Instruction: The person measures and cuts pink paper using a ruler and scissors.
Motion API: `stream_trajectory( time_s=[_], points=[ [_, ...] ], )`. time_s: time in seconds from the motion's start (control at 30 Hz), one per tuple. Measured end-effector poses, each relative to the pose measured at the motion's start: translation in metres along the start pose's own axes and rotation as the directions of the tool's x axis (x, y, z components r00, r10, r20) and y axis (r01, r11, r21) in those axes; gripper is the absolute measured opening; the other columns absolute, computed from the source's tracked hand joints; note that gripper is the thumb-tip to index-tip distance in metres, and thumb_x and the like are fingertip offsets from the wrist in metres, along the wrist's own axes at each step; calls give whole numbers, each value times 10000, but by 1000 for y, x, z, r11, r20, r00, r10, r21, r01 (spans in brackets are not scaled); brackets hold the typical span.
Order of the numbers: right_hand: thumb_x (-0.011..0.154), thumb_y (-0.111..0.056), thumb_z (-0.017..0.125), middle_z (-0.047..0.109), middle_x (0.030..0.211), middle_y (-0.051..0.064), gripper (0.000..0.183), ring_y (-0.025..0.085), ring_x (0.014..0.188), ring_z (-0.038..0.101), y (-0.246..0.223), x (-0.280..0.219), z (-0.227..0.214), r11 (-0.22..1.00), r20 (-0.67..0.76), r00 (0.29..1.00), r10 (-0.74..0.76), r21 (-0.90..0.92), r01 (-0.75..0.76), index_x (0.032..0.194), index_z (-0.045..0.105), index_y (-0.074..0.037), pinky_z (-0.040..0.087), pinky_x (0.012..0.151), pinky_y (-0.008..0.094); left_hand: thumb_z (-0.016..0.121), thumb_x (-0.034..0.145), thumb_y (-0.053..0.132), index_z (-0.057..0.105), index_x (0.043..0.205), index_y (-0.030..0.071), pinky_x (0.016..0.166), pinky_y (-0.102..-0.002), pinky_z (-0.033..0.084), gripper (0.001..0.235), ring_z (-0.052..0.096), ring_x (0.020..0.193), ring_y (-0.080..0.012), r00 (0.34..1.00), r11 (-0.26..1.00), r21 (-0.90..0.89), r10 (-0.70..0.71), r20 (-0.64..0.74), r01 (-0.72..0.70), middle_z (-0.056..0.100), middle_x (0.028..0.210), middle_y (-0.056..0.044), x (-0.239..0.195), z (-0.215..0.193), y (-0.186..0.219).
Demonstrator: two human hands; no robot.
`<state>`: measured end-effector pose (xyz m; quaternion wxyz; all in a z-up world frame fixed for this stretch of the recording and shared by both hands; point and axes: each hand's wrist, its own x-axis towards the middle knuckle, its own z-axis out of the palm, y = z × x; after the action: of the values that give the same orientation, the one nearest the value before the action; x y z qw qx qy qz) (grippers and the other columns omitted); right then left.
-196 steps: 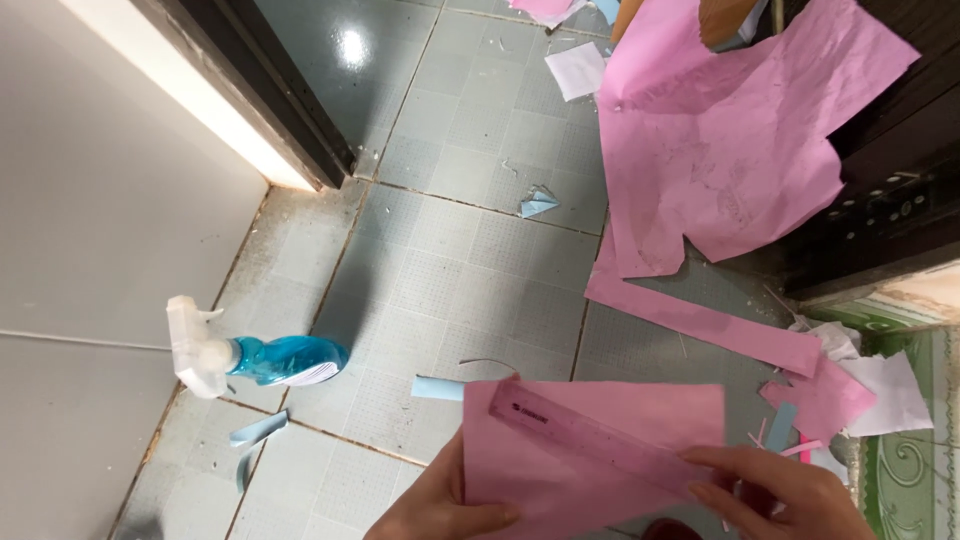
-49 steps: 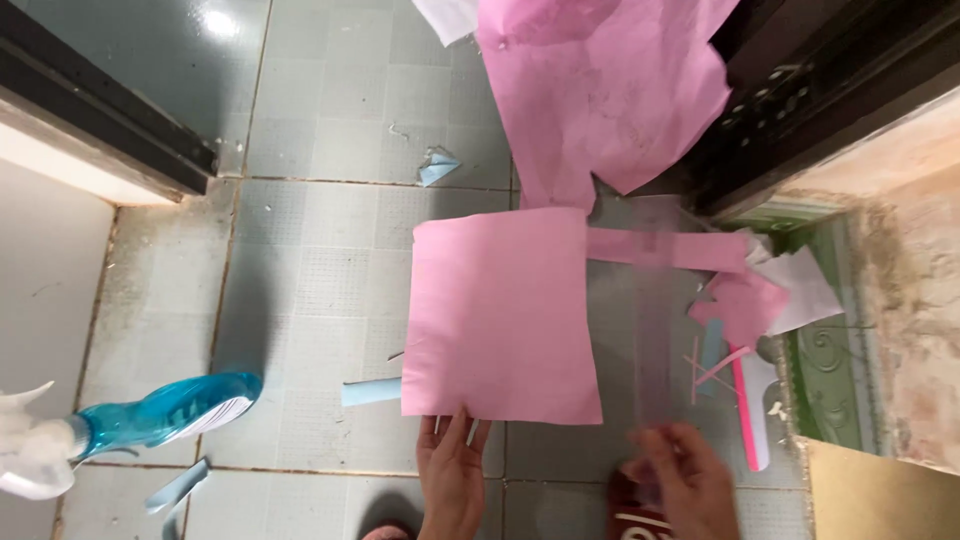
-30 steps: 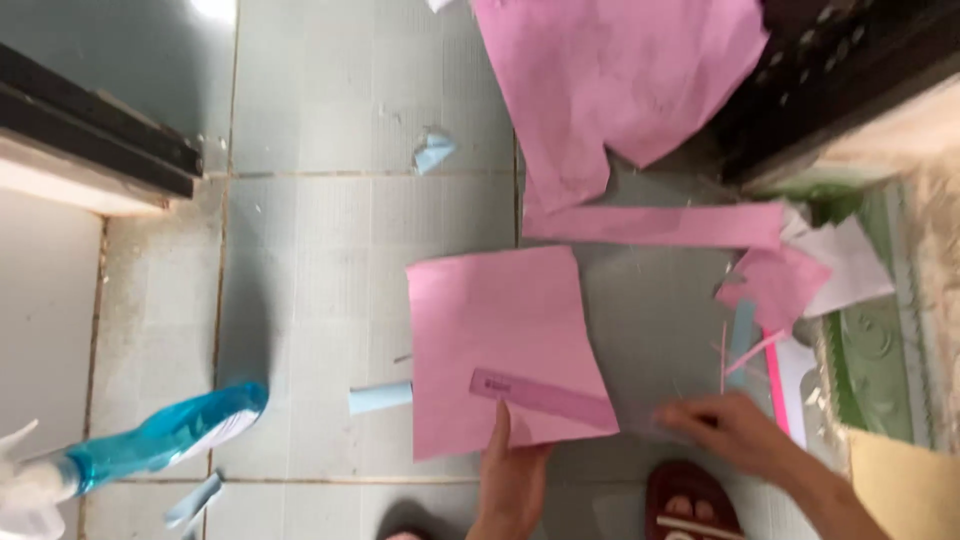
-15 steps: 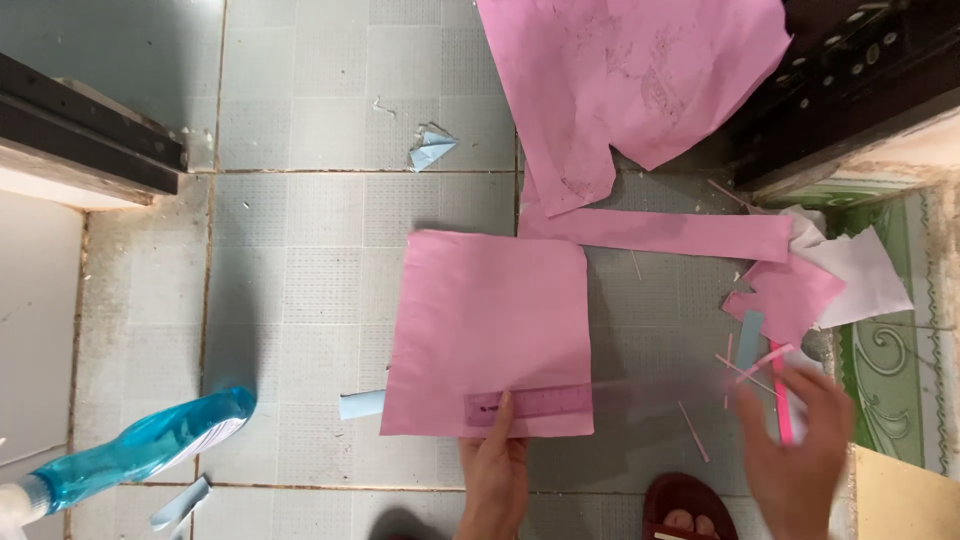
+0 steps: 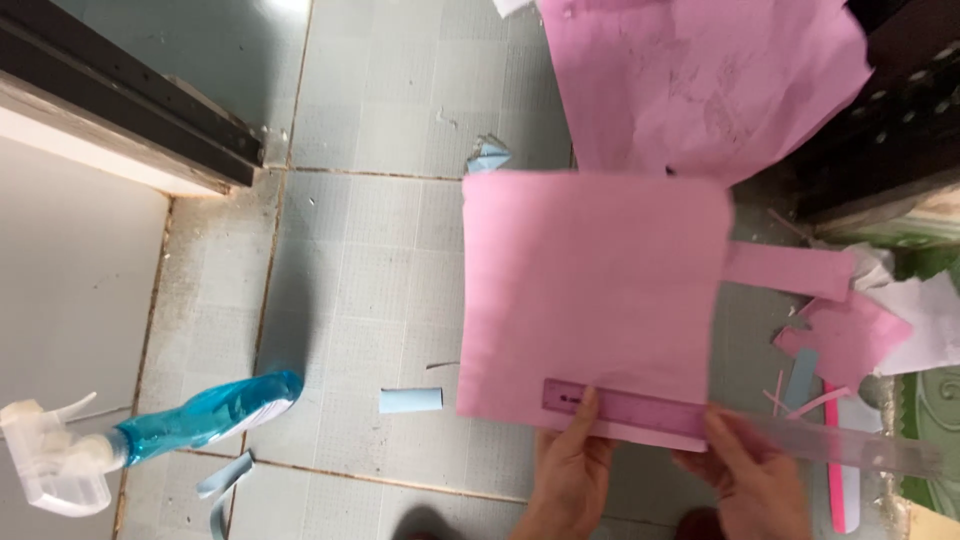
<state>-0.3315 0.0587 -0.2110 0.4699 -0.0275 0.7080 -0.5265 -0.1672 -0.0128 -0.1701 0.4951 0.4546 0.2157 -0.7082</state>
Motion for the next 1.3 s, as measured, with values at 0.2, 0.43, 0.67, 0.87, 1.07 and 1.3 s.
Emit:
stream_trajectory(
  time_s=[0.2, 0.43, 0.67, 0.87, 1.07, 1.3],
  points=[
    [885, -88, 758, 726, 994, 294, 314, 428, 827, 682, 70, 40, -2, 979, -117, 972, 202, 56, -196, 1123, 734, 114, 602, 724, 555, 733, 741, -142, 616, 1162, -235, 862, -637, 550, 447, 655, 1042, -483, 949, 987, -68, 119, -293, -145, 682, 1207, -395, 44, -31, -8],
    [901, -77, 702, 765, 1137, 181, 366, 268, 990, 684, 8, -12, 32, 975, 115, 968, 221, -40, -218, 1220, 744, 96, 585, 844, 409, 681, 917, 105, 599, 1307, 43, 731, -443, 598, 404, 678, 949, -292, 991, 961, 243, 126, 49, -134, 726, 1133, -180, 34, -66, 9],
    [929, -58, 682, 774, 1064, 194, 310, 284, 921, 717, -9, -31, 26, 977, 134, 968, 212, -31, -210, 1216, 736, 45, 605, 762, 418, 680, 942, 120, 620, 1282, 37, 691, -411, 624, 355, 687, 854, -235, 991, 951, 279, 132, 29, -135, 717, 1042, -112, 12, -76, 18],
    [955, -85, 654, 783, 1021, 211, 292, 290, 868, 730, -13, -30, 4, 989, 168, 975, 145, -28, -142, 1224, 720, 8, 596, 746, 403, 715, 887, 104, 621, 1319, 83, 704, -445, 628, 443, 710, 893, -276, 983, 881, 435, 163, 89, -185, 728, 1075, -95, -22, -44, 28],
    [935, -55, 664, 775, 967, 213, 258, 310, 815, 753, -43, -54, 8, 989, 223, 975, -20, 146, -13, 1180, 715, 9, 631, 660, 398, 684, 867, 3, 582, 1342, 157, 832, -484, 571, 510, 655, 1057, -237, 976, 929, 302, 189, 110, -214, 703, 1192, -69, -60, -9, 41],
    [966, -56, 609, 785, 970, 283, 235, 362, 824, 778, -72, -72, 9, 985, 242, 958, -155, 117, 129, 1195, 664, -48, 639, 632, 446, 614, 952, 91, 600, 1345, 122, 777, -450, 634, 394, 693, 1021, -204, 941, 939, 232, 183, 286, -253, 732, 1236, -84, -74, -9, 50]
  ],
)
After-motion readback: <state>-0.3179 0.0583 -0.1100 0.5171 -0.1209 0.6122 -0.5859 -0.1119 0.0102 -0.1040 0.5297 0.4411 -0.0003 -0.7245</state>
